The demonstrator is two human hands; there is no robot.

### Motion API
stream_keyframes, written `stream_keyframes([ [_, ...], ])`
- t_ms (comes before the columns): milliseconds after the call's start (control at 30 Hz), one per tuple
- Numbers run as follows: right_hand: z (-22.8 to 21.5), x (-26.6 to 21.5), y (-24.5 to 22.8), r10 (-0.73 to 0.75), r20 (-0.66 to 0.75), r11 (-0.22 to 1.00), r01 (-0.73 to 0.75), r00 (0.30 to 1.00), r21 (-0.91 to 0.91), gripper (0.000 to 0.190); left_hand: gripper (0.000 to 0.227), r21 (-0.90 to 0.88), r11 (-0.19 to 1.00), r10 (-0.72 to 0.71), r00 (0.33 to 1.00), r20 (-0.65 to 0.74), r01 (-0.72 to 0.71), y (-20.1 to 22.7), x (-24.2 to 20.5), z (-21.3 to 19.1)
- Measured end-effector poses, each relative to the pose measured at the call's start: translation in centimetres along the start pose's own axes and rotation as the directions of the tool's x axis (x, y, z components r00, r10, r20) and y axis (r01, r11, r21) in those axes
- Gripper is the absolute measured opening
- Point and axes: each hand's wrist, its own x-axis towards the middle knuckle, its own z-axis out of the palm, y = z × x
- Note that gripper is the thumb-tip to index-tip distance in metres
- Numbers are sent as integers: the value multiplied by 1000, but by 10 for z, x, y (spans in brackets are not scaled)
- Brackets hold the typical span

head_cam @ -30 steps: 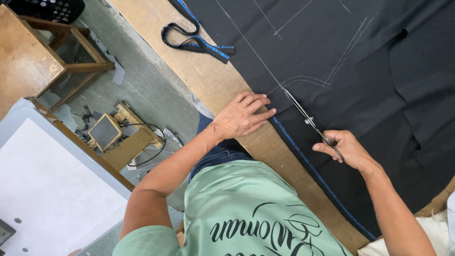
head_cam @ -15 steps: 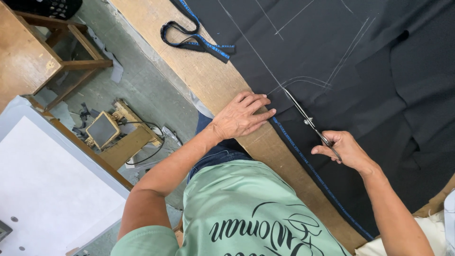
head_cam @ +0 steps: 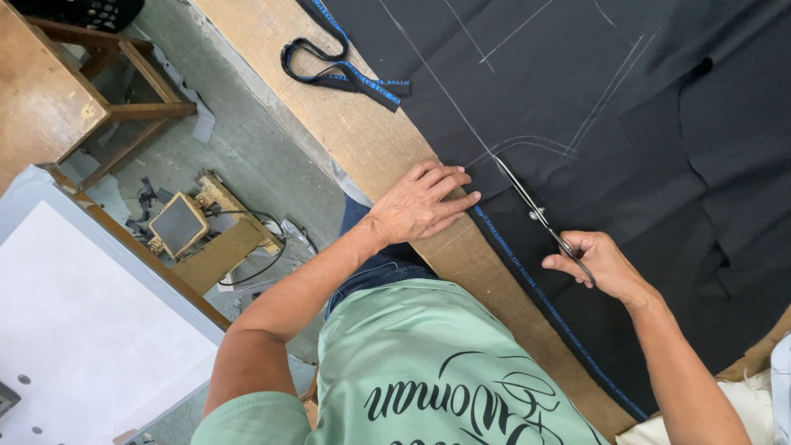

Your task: The person uses a ruler and chalk to draw straight lines on a large piece of black fabric laid out on a wooden table. They then use scissors to cut the fabric along the marked lines, separating a section of the material.

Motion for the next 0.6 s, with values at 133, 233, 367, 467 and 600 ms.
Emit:
stream_keyframes([
  [133,0,1,-1,-8,6,1000,8,1000,-6,41,32,-6,1000,0,1000,1,0,0,0,0],
  [233,0,1,-3,-9,9,1000,10,1000,-19,40,32,-12,1000,4,1000,-13,-4,0,1,-1],
  [367,0,1,-7,1,12,1000,-1,1000,-24,40,32,-7,1000,-10,1000,15,10,1,2,-3],
  [467,1,1,-6,-1,3,1000,1,1000,-22,41,31,-9,1000,-9,1000,12,9,0,1,-3],
  [600,1,-4,-2,25,-9,1000,-25,1000,18,41,31,-15,1000,-8,1000,-2,8,0,2,-3],
])
